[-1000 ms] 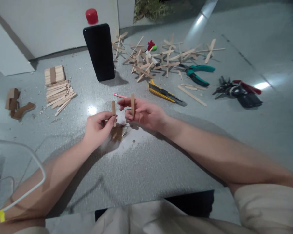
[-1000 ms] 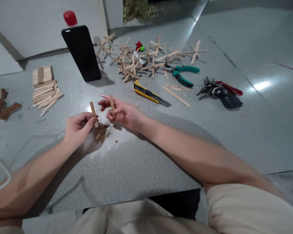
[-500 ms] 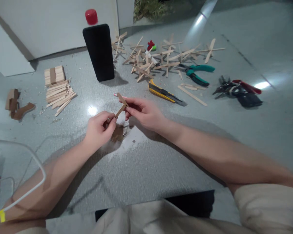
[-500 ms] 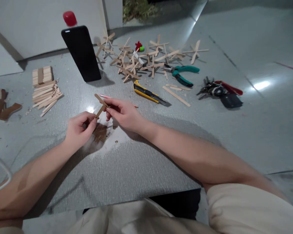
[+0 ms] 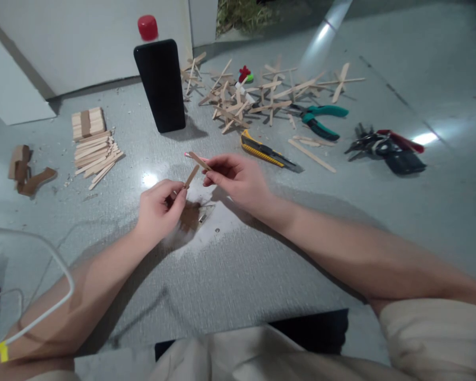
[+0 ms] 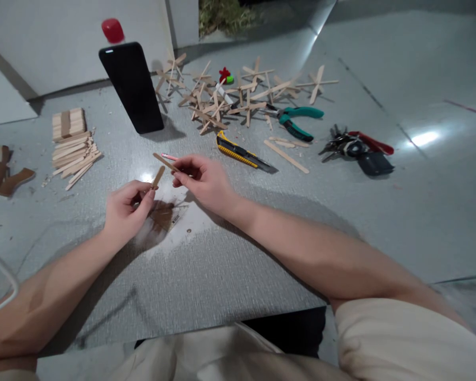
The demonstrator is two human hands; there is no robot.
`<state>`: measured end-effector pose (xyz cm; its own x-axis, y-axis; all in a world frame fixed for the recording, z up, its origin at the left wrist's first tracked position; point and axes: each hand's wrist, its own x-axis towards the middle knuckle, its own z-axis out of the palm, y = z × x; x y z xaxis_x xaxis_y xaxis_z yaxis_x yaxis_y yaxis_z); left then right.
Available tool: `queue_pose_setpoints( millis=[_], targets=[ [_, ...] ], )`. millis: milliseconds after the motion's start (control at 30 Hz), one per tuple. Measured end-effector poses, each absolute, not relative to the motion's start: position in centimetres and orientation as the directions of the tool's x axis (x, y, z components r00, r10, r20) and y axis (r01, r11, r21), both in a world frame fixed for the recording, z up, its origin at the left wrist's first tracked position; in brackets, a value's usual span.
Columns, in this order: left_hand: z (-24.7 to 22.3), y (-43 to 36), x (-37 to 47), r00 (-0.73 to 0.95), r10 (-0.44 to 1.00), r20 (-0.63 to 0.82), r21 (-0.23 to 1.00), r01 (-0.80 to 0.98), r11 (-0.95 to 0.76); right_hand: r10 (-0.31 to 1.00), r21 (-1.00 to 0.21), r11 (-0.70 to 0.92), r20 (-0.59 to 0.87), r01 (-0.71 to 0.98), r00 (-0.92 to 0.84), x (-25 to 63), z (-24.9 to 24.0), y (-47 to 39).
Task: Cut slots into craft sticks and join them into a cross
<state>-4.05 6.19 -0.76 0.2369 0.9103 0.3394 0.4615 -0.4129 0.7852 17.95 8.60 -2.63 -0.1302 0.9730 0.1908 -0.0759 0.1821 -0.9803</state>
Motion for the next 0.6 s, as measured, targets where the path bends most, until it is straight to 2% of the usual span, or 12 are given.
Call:
queue_pose_setpoints(
  millis=[100,233,400,600],
  targets=[
    [-1.5,6.4,-4.2,0.172,0.943,0.286,0.856,0.396,-0.332,0.96,-0.963,0.269,0.267,0.02,-0.078,18.2,-2.8,8.7],
    [-2.4,6.6,-4.5,0.142,0.966,0.214,0.924,0.292,-0.248,0.92,-0.916,0.381,0.364,0.121,-0.142,18.4,-3.0,8.5],
    [-2.4,6.5,-4.7,0.203,0.965,0.168,0.944,0.25,-0.217,0.895,-0.881,0.438,0.408,0.179,-0.181,18.4,-2.8,8.1],
    [-2.4,6.3,-4.7,0.275,0.949,0.153,0.965,0.166,-0.203,0.884,-0.863,0.467,0.445,0.193,-0.147,18.4,-2.9,8.2]
  ],
)
